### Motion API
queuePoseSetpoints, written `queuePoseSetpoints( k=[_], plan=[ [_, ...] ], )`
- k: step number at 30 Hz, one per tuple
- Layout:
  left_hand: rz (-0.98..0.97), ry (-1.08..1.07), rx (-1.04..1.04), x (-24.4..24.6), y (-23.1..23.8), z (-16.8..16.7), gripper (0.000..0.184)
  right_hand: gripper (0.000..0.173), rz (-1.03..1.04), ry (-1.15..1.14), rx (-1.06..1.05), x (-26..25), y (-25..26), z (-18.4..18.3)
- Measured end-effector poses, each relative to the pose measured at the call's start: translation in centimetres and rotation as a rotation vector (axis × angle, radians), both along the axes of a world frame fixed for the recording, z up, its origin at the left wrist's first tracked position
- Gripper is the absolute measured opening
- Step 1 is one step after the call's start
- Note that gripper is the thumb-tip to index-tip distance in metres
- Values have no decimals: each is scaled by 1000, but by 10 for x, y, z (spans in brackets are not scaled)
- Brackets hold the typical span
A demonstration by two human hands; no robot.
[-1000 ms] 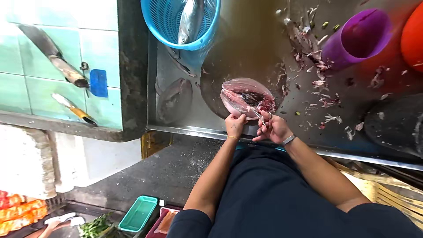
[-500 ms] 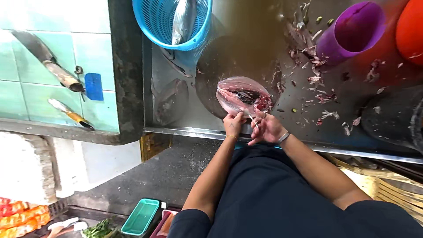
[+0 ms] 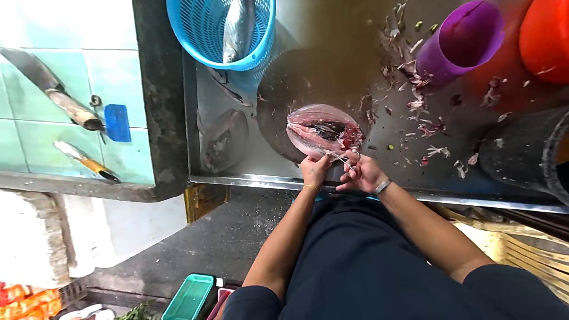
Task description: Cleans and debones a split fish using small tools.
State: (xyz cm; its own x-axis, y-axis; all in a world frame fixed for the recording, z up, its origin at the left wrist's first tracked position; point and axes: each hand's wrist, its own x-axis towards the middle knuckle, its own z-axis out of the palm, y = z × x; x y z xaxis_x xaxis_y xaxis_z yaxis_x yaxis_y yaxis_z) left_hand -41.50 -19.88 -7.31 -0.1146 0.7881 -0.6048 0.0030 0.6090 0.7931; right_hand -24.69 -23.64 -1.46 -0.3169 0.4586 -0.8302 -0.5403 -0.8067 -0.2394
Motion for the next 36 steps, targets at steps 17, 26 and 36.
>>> queuePoseSetpoints(
  k=[17,26,36],
  plan=[
    [95,-77,6,18,-8,2,12,72,208,21,180,3,-15,-2],
    [110,-172,-32,21,-6,4,16,89,181,86,221,35,-14,6],
    [48,-19,-26,27,-4,1,17,56,-20,-42,100,11,-20,-4]
  ],
)
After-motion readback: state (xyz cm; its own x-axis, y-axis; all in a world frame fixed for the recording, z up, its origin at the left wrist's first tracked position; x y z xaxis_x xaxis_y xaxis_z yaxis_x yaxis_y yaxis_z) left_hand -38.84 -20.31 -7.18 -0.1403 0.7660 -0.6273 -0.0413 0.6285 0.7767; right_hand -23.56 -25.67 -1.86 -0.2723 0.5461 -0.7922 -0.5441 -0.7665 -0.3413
